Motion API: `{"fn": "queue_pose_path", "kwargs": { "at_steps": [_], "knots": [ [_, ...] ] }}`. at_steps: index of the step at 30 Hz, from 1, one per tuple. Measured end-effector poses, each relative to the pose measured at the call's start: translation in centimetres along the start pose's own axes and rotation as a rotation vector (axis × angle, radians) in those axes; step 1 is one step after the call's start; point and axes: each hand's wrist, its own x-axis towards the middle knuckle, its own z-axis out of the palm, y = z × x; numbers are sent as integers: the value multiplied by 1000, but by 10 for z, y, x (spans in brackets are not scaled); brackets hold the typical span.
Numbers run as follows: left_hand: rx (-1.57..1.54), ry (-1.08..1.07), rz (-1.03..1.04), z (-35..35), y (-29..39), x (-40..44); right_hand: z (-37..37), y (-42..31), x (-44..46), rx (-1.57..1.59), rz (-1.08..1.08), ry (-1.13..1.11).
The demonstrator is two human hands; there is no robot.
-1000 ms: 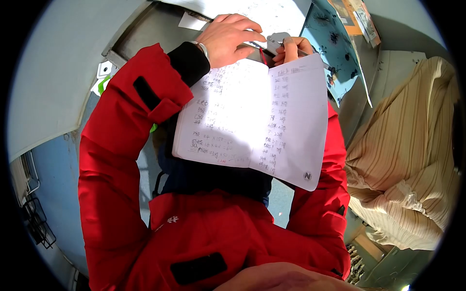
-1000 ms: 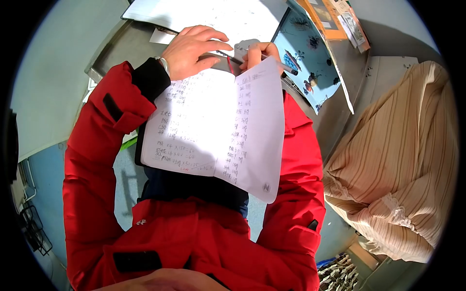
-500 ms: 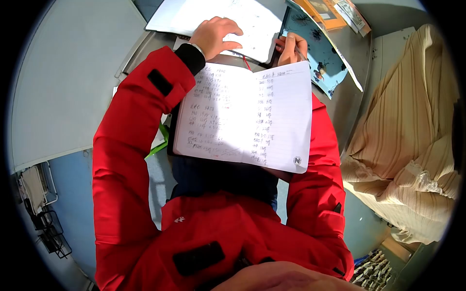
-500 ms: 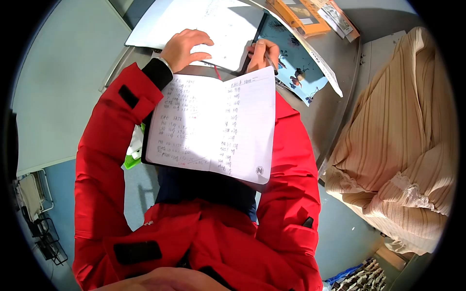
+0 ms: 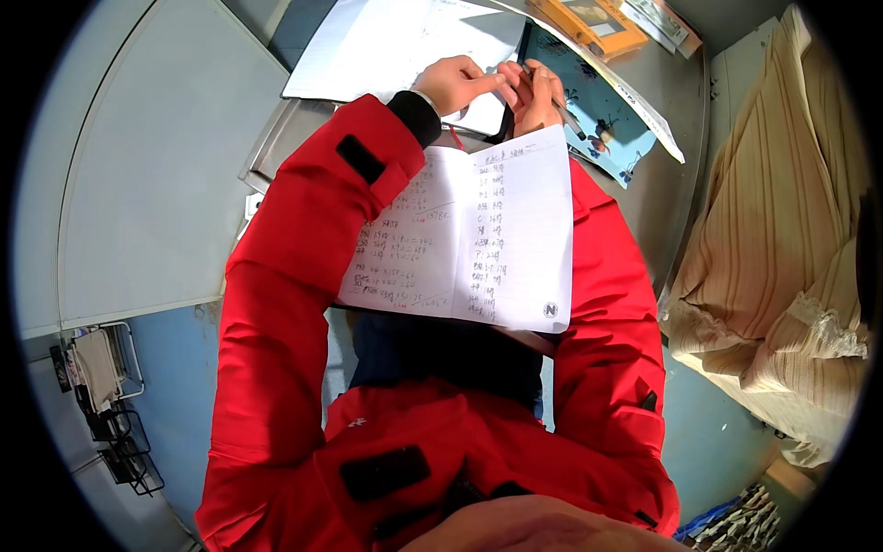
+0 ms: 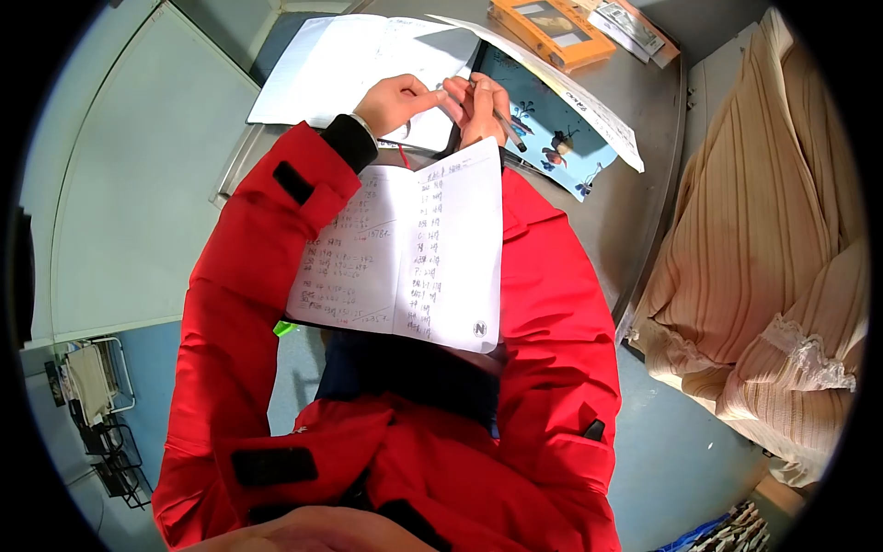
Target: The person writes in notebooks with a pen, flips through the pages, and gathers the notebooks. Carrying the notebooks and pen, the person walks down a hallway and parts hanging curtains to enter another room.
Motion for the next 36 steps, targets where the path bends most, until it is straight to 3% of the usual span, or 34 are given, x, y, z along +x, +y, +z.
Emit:
{"fn": "queue_pose_path", "kwargs": {
  "at_steps": [7,19,34,36],
  "knots": [
    [-246,-124,-256,-10,6,-5,-2,-5,1,-144,43,32],
    [-147,-71,-228,-2,3,-2,4,-8,-4,25,50,-35],
    [-139,-100,-216,-6,-1,4,2,-6,-1,19,86,-14],
    [-24,-56,-109,-11,-14,13,-1,-8,0,-58,57,1]
  ]
}}
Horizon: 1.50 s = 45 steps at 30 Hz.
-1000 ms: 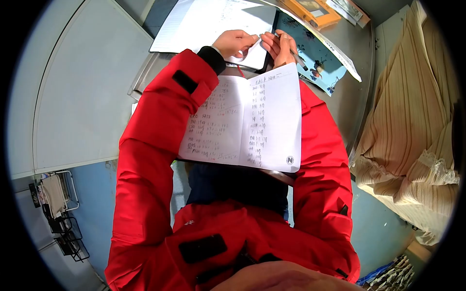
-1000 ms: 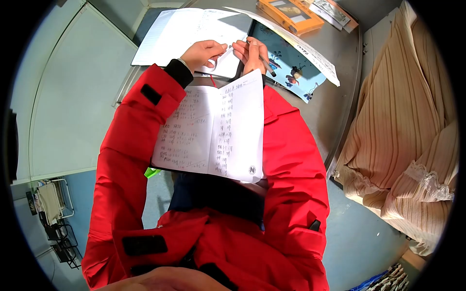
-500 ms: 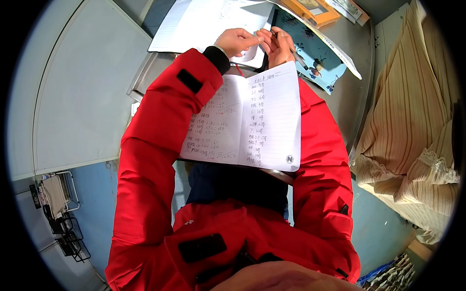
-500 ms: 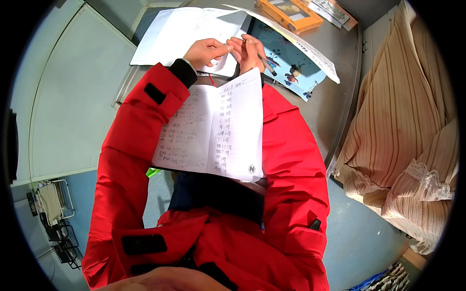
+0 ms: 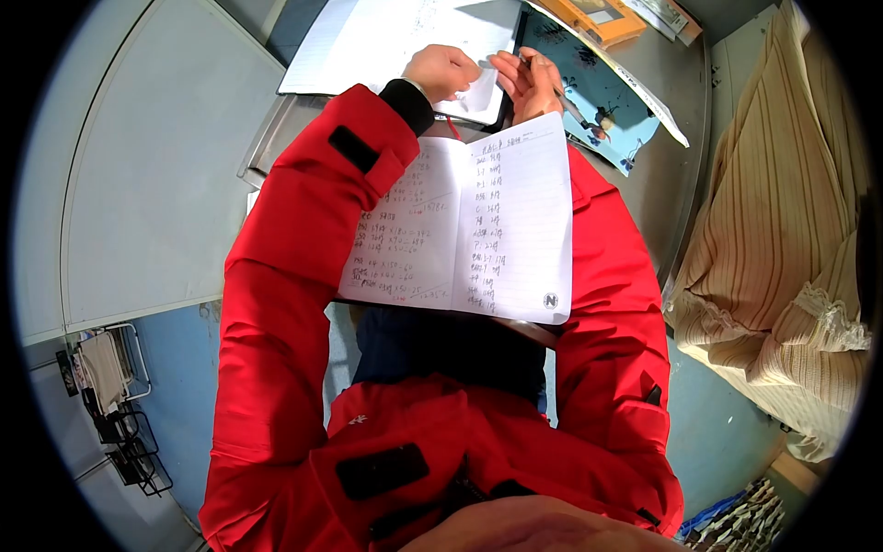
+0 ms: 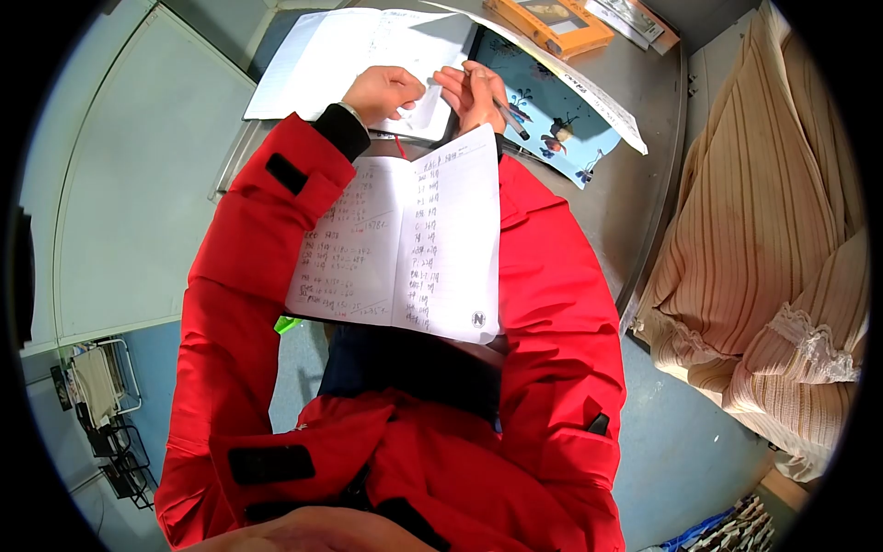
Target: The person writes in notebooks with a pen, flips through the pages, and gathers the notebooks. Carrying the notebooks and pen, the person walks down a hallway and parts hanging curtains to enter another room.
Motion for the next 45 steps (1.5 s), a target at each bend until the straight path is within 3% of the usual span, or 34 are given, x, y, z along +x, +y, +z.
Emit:
{"fn": "queue_pose_path", "kwargs": {
  "at_steps": [2,5,7,10,13,14,17,21,24,31,45],
  "knots": [
    [117,113,-10,-10,5,-2,-6,1,3,-91,-71,62],
    [-82,208,-41,-51,1,-13,-10,12,11,-201,-230,181],
    [-94,204,-29,-67,1,-24,-3,13,6,-166,-221,175],
    [141,143,-2,-43,13,-40,1,15,2,-153,-217,194],
    [291,161,213,-8,20,-35,-8,17,4,-191,-250,260],
    [328,187,300,2,15,-29,-10,18,4,-163,-189,258],
    [480,281,295,28,11,-21,-12,20,6,-90,-65,219],
    [349,114,51,23,16,-14,-10,15,5,48,-5,177],
    [336,121,101,24,6,-7,-13,17,5,68,135,118],
    [161,79,118,18,-3,-2,-6,8,0,-152,20,1],
    [40,60,95,15,0,0,-6,11,3,-89,-10,11]
  ]
}}
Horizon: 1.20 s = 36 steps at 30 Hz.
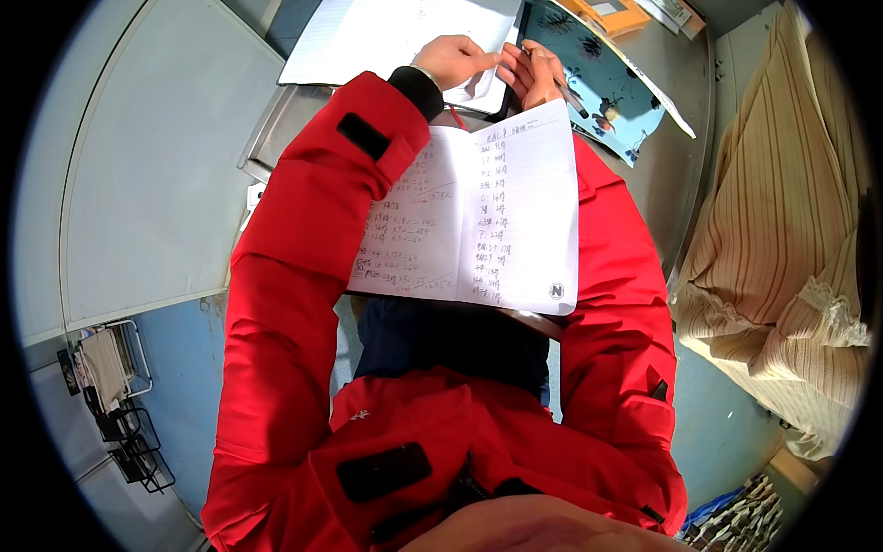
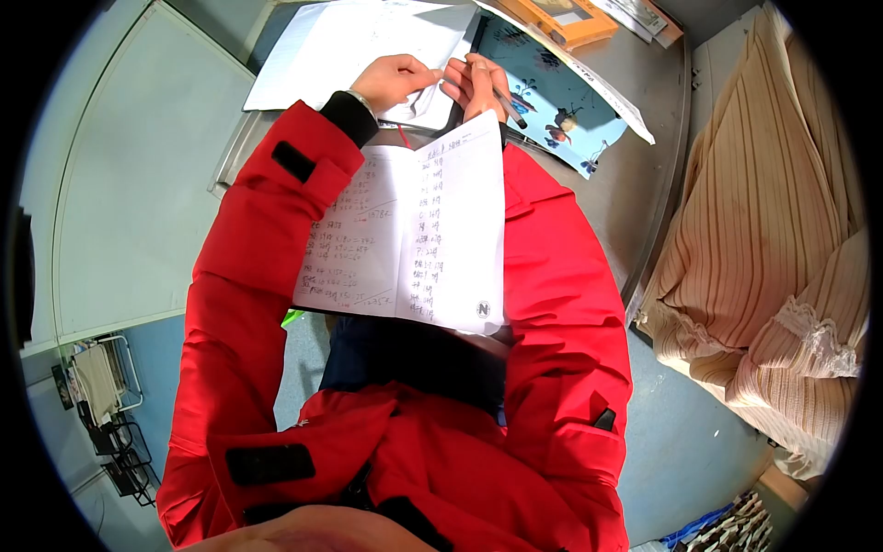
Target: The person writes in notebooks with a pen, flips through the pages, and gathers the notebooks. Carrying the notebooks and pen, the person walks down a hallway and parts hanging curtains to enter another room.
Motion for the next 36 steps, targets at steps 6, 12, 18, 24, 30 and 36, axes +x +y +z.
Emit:
{"fn": "queue_pose_path", "kwargs": {
  "at_steps": [6,12,18,24,30,36],
  "knots": [
    [97,49,-41,-19,11,-6,-1,-1,0,0,12,-10],
    [-181,-55,-213,-19,24,-14,2,-1,-1,-5,0,-15],
    [-60,1,-181,-14,22,-12,-2,1,0,-17,-5,15],
    [34,165,59,-80,-25,-20,-8,5,6,-102,23,180],
    [-154,497,-183,-184,-74,-48,-4,10,5,-105,-103,182],
    [-60,683,-287,-195,-108,-50,-1,-9,-8,-267,-36,174]
  ]
}}
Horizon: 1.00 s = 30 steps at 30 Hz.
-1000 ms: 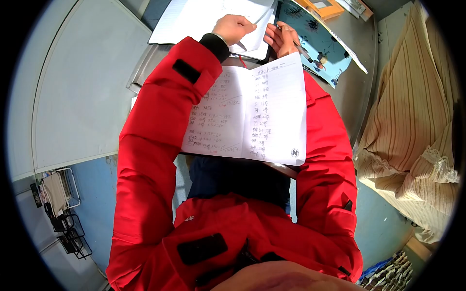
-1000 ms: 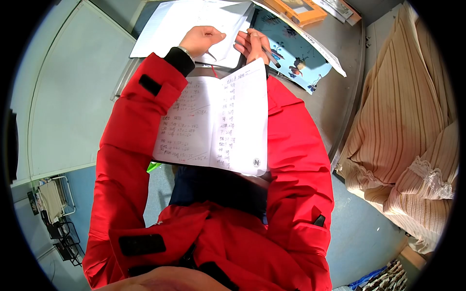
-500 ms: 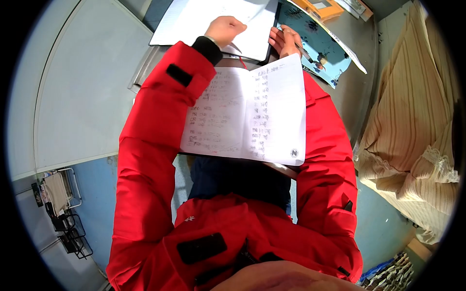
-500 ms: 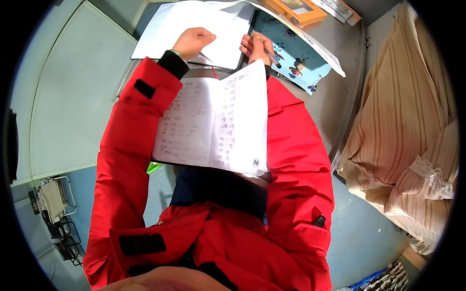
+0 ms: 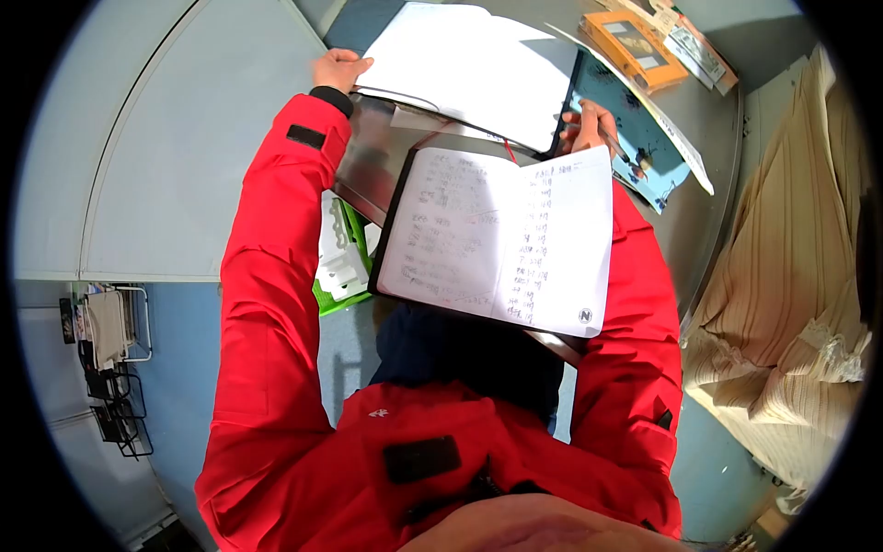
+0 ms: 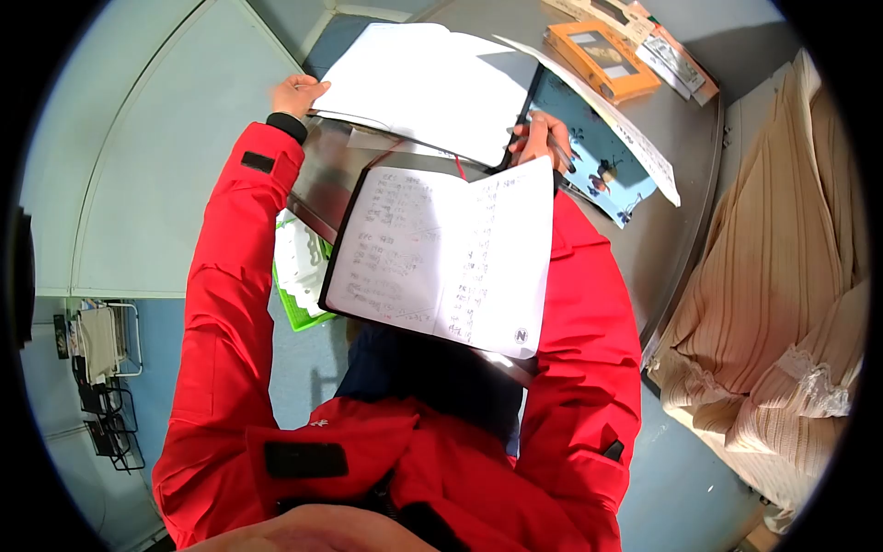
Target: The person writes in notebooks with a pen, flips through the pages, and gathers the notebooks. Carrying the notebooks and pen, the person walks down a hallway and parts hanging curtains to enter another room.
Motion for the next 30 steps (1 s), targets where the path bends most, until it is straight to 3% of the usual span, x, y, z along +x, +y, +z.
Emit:
{"fn": "queue_pose_path", "kwargs": {
  "at_steps": [3,6,9,10,11,13,17,18,19,21,23,30],
  "knots": [
    [45,37,183,3,-18,16,-12,5,-5,-67,32,-95],
    [-35,10,99,1,-9,16,-45,-1,-12,55,95,-549],
    [-316,-187,-54,4,20,-10,-26,-72,-77,-241,135,-582],
    [-371,-257,-44,7,32,-22,-19,-89,-95,-156,283,-627],
    [-423,-331,-34,12,37,-28,-15,-90,-107,-179,244,-702],
    [-241,-503,29,22,52,-36,-13,-79,-117,-226,-4,-933],
    [-201,-623,104,53,81,-71,2,-66,-100,-51,138,-704],
    [-217,-623,91,62,83,-78,6,-58,-79,-84,-62,-666],
    [-234,-619,81,69,86,-82,16,-56,-60,-157,-90,-524],
    [-285,-688,49,82,83,-83,27,-25,-11,-185,-278,-459],
    [-389,-690,-5,95,82,-92,43,-31,1,-92,-69,-451],
    [-541,-878,-49,110,94,-100,61,-13,-3,42,-65,-494]
  ]
}}
